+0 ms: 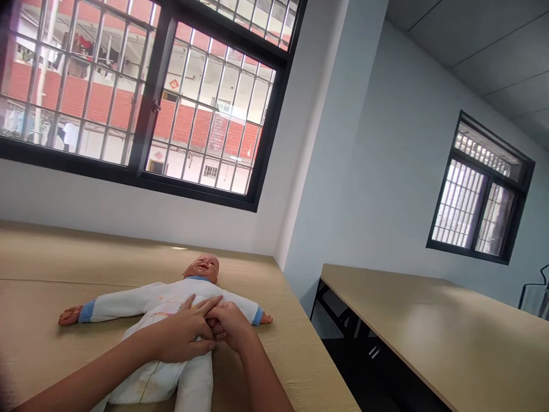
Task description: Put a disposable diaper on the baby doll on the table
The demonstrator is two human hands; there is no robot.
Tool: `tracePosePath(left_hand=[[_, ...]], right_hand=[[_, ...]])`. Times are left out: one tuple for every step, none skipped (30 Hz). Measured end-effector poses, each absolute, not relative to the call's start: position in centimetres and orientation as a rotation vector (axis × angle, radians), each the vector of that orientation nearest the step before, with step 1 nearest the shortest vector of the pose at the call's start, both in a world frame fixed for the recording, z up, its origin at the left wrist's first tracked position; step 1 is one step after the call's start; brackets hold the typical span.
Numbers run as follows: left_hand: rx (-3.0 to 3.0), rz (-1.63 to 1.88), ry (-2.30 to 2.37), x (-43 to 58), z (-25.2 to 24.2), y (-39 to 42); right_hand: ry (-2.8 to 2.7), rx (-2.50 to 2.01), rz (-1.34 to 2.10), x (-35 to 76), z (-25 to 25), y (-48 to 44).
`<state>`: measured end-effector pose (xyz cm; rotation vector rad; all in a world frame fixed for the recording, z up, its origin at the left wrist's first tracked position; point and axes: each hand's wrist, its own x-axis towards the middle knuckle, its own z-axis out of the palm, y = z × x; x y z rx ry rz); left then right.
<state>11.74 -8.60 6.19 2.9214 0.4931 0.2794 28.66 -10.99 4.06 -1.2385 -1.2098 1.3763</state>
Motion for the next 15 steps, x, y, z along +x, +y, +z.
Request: tracePosePath(left_hand=[[2.918, 0.289, 0.500, 11.8, 6.2, -8.7], [2.915, 0.300, 0.502, 11.8, 6.3, -8.7], [2.912, 0.314, 0.493, 11.8, 6.5, -8.6], [2.908, 0.335, 0.468, 11.6, 6.8, -8.5], [2.895, 0.376, 0.434, 11.3, 7.1, -8.2], [2.873, 0.440, 0.398, 10.9, 7.6, -7.8], [2.837, 0.522, 0.370, 10.3, 8.0, -7.3], [2.785, 0.624, 0.373, 9.5, 8.4, -6.6], [2.729, 0.721, 0.402, 8.7, 8.6, -5.8], [2.669, 0.804, 0.475, 7.7, 8.6, -4.9], [2.604, 0.881, 0.613, 6.7, 8.4, -4.0], [2.529, 0.957, 0.777, 5.8, 7.9, -3.1], [2.467, 0.983, 0.894, 4.9, 7.2, -2.3], [2.427, 0.964, 0.934, 4.2, 6.5, -1.6], [2.391, 0.952, 0.945, 3.6, 5.7, -1.1]], right_hand=[[-1.213, -1.219, 1.389, 28.6, 4.1, -11.0], [-1.216, -1.201, 1.399, 28.5, 4.1, -11.1], [-1.216, -1.187, 1.404, 28.4, 4.2, -11.1], [-1.214, -1.178, 1.405, 28.3, 4.2, -11.2], [-1.212, -1.173, 1.406, 28.2, 4.2, -11.2], [-1.212, -1.169, 1.410, 28.1, 4.2, -11.3], [-1.213, -1.166, 1.419, 28.2, 4.3, -11.4], [-1.215, -1.166, 1.429, 28.2, 4.3, -11.5], [-1.217, -1.172, 1.435, 28.4, 4.4, -11.6], [-1.217, -1.187, 1.433, 28.6, 4.5, -11.7], [-1.216, -1.208, 1.420, 28.9, 4.5, -11.7], [-1.213, -1.231, 1.391, 29.1, 4.5, -11.7], [-1.215, -1.259, 1.338, 29.3, 4.6, -11.6], [-1.217, -1.285, 1.266, 29.4, 4.5, -11.5], [-1.221, -1.305, 1.182, 29.5, 4.5, -11.4]])
